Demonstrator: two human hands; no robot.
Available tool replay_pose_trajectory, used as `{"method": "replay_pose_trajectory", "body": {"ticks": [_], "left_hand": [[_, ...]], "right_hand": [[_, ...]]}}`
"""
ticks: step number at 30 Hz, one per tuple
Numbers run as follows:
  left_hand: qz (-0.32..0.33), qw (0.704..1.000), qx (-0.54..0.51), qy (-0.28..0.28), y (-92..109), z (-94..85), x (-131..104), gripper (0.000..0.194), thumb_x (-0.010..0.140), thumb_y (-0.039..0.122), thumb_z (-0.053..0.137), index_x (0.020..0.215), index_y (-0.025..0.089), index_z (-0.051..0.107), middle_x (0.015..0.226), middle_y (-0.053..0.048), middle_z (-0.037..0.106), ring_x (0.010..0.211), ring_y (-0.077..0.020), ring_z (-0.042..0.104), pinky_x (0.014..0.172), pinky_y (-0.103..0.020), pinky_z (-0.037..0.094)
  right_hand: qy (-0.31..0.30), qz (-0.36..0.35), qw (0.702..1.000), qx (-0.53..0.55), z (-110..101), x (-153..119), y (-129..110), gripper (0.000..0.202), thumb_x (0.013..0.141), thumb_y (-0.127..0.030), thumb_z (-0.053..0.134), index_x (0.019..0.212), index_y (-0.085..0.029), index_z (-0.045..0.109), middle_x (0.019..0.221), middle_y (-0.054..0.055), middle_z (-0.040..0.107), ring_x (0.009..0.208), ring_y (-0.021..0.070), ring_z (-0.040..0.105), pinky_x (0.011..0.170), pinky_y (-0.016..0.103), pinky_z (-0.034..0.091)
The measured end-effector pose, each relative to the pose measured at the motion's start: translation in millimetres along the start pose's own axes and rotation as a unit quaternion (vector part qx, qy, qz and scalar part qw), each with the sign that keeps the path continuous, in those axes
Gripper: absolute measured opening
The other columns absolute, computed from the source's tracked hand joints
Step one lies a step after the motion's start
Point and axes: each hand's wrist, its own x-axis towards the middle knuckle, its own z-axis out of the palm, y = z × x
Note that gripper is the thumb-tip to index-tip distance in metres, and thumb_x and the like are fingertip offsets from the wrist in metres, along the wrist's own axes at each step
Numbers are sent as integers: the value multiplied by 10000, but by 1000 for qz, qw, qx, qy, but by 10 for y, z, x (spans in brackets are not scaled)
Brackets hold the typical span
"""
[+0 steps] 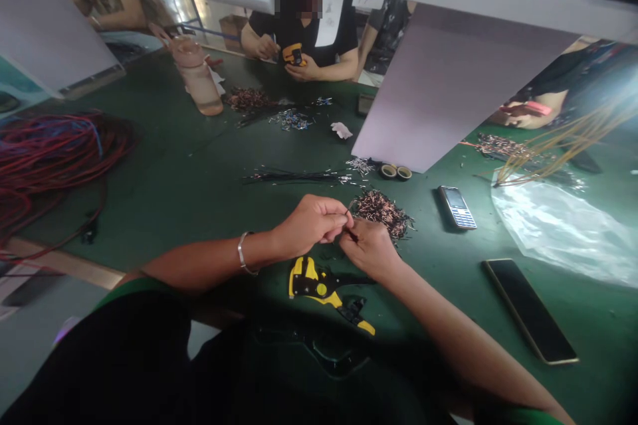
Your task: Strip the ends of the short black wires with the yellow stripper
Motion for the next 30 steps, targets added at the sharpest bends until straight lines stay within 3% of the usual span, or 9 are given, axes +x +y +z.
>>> {"method": "replay_pose_trajectory", "body": {"ticks": [5,7,10,16,20,25,30], "left_hand": [[-25,1000,-4,-1,149,-10,-62,158,798,121,533,685,137,641,436,48,423,373,-37,328,394,-219,216],[7,1000,1,19,202,-40,-40,155,807,106,537,701,135,645,445,36,454,386,-41,358,406,-217,241],[-5,996,-78,31,222,-111,56,160,818,91,527,700,131,628,445,42,446,376,-31,286,411,-215,258],[14,990,-128,64,202,-215,178,147,848,102,526,733,116,616,452,55,426,379,-22,251,429,-206,272],[21,990,-123,71,226,-209,158,150,844,109,528,723,120,616,446,56,417,378,-23,253,428,-208,270],[32,990,-125,62,236,-199,124,136,826,132,559,711,132,632,450,49,416,390,-30,267,425,-218,253],[26,989,-136,44,198,-183,116,124,815,149,581,709,144,645,450,44,441,385,-29,255,425,-230,243]], "right_hand": [[28,73,996,-37,-176,-10,206,254,766,-172,461,530,-196,550,486,22,562,475,148,513,505,264,363],[45,70,996,-13,-272,-27,257,206,775,-182,477,627,-193,619,557,20,622,539,156,572,565,264,416],[49,74,996,12,-309,-41,254,182,773,-198,497,688,-199,658,611,24,659,575,169,603,594,278,451],[20,50,994,99,-78,-54,-2,195,765,-149,509,773,-190,699,681,52,682,624,181,627,645,310,510],[-34,25,977,210,-41,-63,-250,310,765,-152,533,1030,-178,693,807,49,687,660,154,633,675,303,544],[-5,180,943,280,-75,-40,-297,108,756,-257,622,789,-175,683,677,27,681,587,146,623,591,285,521],[-7,254,890,380,-89,13,-269,176,737,-347,667,763,-174,650,591,-2,640,479,120,574,502,265,475]]}}
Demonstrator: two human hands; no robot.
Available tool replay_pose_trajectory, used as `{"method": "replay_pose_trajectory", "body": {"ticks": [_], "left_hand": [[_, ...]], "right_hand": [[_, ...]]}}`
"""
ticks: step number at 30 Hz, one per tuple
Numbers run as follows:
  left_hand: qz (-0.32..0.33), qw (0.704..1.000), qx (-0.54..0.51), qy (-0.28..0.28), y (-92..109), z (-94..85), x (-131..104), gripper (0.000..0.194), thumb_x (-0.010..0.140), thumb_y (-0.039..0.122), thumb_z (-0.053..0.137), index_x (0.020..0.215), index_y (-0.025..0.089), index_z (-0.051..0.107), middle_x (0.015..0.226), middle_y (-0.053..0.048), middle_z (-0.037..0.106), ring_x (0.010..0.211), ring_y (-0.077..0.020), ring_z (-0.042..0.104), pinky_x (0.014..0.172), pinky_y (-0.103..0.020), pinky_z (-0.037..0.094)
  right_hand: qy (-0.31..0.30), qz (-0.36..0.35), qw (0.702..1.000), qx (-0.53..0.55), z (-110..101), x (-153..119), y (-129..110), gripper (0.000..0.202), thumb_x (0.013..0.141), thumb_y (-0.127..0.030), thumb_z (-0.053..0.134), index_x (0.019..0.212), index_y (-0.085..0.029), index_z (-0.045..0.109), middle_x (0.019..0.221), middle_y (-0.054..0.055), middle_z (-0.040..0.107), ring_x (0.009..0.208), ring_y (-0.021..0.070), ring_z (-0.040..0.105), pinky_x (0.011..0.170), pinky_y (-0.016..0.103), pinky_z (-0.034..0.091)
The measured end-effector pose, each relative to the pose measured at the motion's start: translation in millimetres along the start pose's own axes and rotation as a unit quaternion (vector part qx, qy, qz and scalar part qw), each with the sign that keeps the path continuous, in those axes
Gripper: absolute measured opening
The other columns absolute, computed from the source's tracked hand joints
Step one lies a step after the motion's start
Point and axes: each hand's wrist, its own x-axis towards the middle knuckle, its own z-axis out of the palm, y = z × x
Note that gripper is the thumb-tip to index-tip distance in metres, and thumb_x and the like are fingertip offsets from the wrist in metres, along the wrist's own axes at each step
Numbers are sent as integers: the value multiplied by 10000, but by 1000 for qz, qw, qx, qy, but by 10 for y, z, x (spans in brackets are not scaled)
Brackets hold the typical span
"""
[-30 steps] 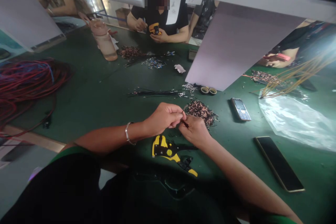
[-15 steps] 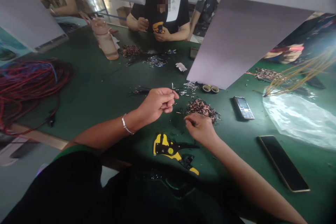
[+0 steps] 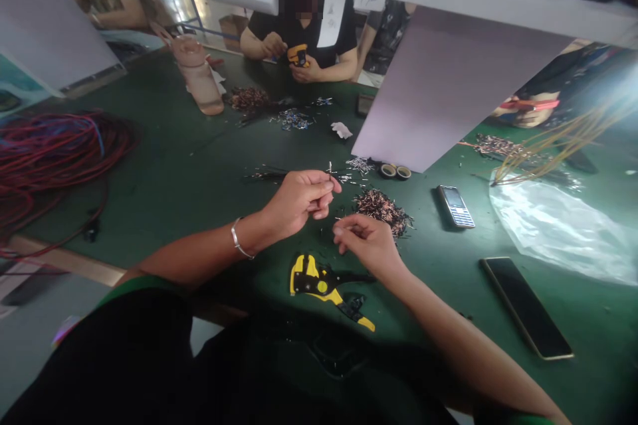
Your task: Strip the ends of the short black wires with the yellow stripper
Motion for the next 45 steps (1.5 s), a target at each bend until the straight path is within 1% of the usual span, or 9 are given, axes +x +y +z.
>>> {"method": "replay_pose_trajectory", "body": {"ticks": [6,8,14,17,22,29,37,40,45], "left_hand": [[-31,999,12,-27,-52,23,-38,76,785,163,611,723,146,654,457,44,455,388,-36,287,424,-236,262],[-26,999,27,-27,-64,23,-34,60,783,172,619,745,145,657,476,36,491,404,-45,355,444,-237,304],[-25,994,76,-70,-108,-23,21,109,790,245,665,818,141,685,722,-36,669,658,-105,606,688,-273,472],[-56,983,143,-105,-132,-60,40,105,754,241,700,789,143,709,756,-45,691,700,-114,621,721,-281,480],[-74,958,231,-149,-180,-99,65,118,725,253,717,688,141,713,665,-38,685,601,-108,599,648,-280,483],[-91,974,178,-106,-232,-38,17,159,702,262,734,633,131,676,630,-43,678,531,-100,587,594,-280,477],[-70,984,159,-50,-154,-39,39,171,690,267,720,598,142,648,593,-33,661,504,-91,561,565,-267,452],[-28,984,178,-19,-91,-40,46,160,682,259,710,581,150,649,585,-28,657,509,-93,564,583,-271,459],[15,980,198,24,-60,-44,48,172,682,276,706,568,162,646,614,-34,666,532,-94,562,616,-282,468]], "right_hand": [[-18,-3,1000,7,-11,-6,-96,177,770,-327,619,696,-167,627,594,5,654,462,105,569,514,265,462],[-11,-3,1000,7,-36,-25,-120,161,766,-303,621,678,-168,624,580,0,648,456,105,565,511,265,464],[33,8,999,28,-156,-90,-166,135,718,-273,634,626,-174,617,508,-19,616,416,100,545,454,243,454],[49,13,998,32,-213,-121,-179,138,704,-274,634,610,-177,605,482,-27,600,397,95,529,432,232,442],[54,23,998,23,-289,-187,-192,164,704,-300,624,597,-179,593,462,-29,582,385,91,511,415,220,423],[16,20,999,-44,-320,-277,-110,198,755,-327,592,618,-185,568,462,-39,541,396,87,463,414,212,382],[-14,-93,985,-141,-324,-350,-42,221,813,-260,547,601,-196,532,491,-36,522,446,99,451,468,226,371],[-30,-150,968,-197,-311,-405,20,224,831,-208,519,608,-200,533,524,-23,548,476,110,490,497,236,391],[-141,-224,911,-317,-245,-568,116,142,879,-212,503,835,-169,631,744,65,656,672,180,603,625,305,477]]}}
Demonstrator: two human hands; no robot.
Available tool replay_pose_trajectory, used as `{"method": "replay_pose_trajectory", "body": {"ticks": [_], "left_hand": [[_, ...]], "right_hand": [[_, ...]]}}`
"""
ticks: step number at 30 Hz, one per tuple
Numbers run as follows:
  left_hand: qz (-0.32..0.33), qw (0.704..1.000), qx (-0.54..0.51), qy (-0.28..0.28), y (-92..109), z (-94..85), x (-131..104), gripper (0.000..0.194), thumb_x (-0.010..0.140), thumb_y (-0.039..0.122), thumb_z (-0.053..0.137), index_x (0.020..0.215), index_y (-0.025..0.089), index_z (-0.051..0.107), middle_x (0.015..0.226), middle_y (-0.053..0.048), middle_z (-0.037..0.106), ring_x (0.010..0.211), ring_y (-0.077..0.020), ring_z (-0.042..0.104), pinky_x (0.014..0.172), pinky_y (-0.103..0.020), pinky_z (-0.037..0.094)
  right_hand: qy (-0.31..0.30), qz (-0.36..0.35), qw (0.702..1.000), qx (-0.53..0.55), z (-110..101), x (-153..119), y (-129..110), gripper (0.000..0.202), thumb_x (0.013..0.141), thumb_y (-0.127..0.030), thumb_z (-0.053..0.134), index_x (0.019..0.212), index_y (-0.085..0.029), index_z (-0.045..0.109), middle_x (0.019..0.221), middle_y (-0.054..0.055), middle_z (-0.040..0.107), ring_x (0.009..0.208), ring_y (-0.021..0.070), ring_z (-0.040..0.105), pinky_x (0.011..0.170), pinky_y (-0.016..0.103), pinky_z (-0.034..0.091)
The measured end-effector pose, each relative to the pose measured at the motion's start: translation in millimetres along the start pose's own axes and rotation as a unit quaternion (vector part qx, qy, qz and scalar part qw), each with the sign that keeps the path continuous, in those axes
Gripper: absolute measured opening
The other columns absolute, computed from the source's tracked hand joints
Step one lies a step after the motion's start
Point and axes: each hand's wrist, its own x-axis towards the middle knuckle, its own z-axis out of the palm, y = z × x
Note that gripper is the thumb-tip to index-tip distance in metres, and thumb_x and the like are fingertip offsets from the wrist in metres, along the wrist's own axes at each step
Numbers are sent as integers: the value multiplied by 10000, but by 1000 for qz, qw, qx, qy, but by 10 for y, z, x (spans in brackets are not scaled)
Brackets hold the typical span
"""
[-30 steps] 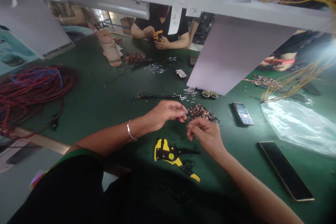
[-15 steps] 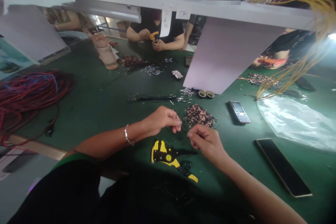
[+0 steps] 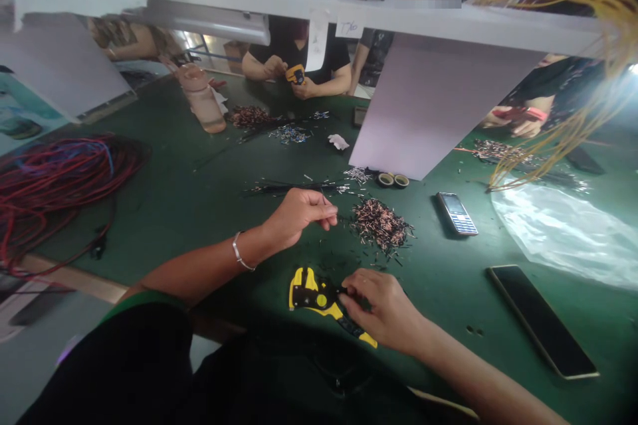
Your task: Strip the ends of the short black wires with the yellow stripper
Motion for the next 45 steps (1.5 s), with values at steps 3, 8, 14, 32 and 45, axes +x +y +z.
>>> {"method": "replay_pose_trajectory", "body": {"ticks": [3,8,14,32,45], "left_hand": [[7,1000,0,15,-3,-7,10,171,687,278,698,574,161,646,621,-36,663,539,-92,556,622,-285,464],[10,1000,-8,23,-19,-16,23,168,691,274,696,585,153,647,626,-36,659,536,-90,552,623,-287,461],[-2,999,-34,25,-39,-28,30,162,691,263,702,594,147,645,632,-39,659,533,-93,562,613,-289,459],[73,994,35,74,-9,-50,37,174,747,258,687,611,153,659,627,-29,664,568,-97,571,648,-284,462],[88,974,161,132,70,-17,-13,180,762,275,667,618,168,676,623,-28,675,576,-97,567,567,-257,421]], "right_hand": [[-59,-6,995,-81,41,-74,-86,236,837,-314,608,1002,-148,640,967,121,667,857,251,616,742,395,518],[-128,10,983,-131,116,-162,-202,378,787,-309,672,1120,-139,613,1064,135,634,937,284,586,781,433,543],[-75,-19,984,-158,171,-240,-171,345,857,-151,506,1195,-128,571,1125,156,623,996,281,573,844,439,542],[-10,183,968,173,59,-148,83,629,564,-122,552,1191,-173,561,1114,116,635,1057,272,606,972,473,474],[121,265,807,513,-117,-88,116,618,531,-186,520,1145,-180,588,1010,100,657,803,230,600,776,383,513]]}}
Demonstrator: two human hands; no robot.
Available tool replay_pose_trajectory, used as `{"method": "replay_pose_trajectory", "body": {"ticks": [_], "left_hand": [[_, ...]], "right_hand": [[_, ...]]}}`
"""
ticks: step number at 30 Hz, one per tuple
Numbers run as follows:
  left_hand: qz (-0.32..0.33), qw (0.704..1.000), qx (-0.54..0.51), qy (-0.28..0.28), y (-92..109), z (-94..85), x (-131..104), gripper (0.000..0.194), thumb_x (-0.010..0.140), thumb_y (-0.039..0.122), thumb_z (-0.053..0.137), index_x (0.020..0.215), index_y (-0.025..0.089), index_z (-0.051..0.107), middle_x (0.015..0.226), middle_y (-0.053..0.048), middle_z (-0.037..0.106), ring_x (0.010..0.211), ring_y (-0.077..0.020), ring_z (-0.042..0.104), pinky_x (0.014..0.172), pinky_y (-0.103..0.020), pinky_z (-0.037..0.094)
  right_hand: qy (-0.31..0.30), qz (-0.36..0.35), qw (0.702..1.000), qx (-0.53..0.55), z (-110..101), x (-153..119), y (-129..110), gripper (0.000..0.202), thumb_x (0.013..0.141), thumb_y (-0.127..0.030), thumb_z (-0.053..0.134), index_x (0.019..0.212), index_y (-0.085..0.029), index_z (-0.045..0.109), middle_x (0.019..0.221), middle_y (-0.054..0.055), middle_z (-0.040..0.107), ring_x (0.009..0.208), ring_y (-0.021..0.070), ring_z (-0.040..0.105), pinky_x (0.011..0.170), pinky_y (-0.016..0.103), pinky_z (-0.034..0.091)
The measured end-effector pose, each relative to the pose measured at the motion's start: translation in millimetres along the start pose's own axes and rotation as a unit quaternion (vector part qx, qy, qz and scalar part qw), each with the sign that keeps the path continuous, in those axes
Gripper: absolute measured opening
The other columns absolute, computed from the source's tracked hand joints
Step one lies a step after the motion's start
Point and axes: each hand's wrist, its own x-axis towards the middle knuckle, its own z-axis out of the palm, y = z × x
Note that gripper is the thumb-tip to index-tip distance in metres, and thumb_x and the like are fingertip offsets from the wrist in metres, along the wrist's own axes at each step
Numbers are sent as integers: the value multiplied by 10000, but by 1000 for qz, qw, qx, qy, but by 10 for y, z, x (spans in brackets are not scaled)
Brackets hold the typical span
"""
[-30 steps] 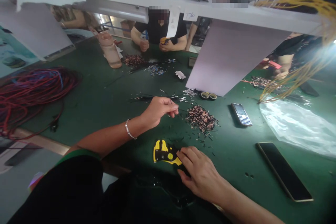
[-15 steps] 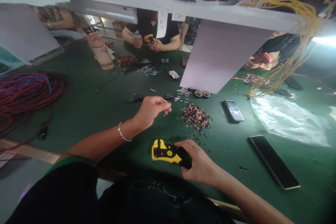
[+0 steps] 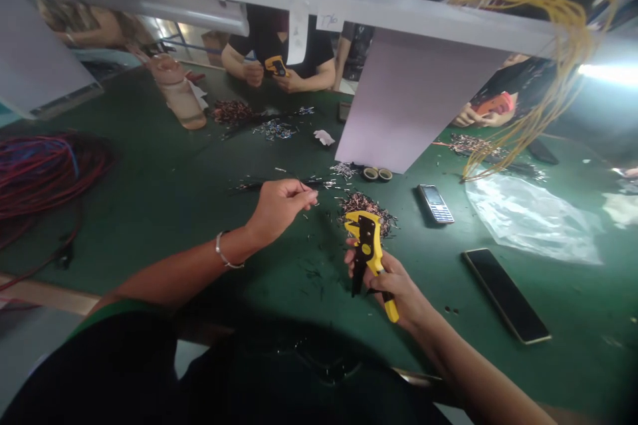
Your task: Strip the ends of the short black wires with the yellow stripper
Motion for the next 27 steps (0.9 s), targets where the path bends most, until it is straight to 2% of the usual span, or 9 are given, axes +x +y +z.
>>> {"method": "replay_pose_trajectory", "body": {"ticks": [4,12,17,21,27], "left_hand": [[6,1000,25,-15,-17,37,-44,188,769,285,661,632,158,680,627,-31,679,560,-91,549,549,-251,406],[43,997,57,-42,-97,166,-162,171,786,284,636,683,161,696,672,-36,694,609,-113,580,598,-263,436],[78,994,62,-43,-152,250,-215,158,785,244,633,654,167,674,688,-31,695,638,-116,594,616,-255,448],[107,991,66,-34,-215,309,-236,163,784,214,622,632,169,661,652,-24,690,620,-118,602,614,-255,455],[133,988,77,-17,-272,347,-240,176,797,210,611,633,172,663,642,-23,693,608,-116,609,601,-252,470]], "right_hand": [[32,-27,999,30,4,96,41,604,531,-152,495,1128,-182,583,1007,86,662,815,217,604,798,381,512],[82,-81,993,-13,-15,191,134,550,601,-149,549,1148,-198,584,1047,68,695,911,230,628,867,392,506],[62,-75,995,23,-20,176,203,531,641,-139,574,1169,-198,576,1047,63,698,887,222,642,874,397,498],[49,-39,997,53,-9,154,199,625,605,-106,582,1223,-197,549,1049,74,705,878,235,658,893,432,487],[29,-35,998,53,27,148,208,664,566,-100,550,1221,-204,552,1022,70,704,842,233,647,840,432,487]]}}
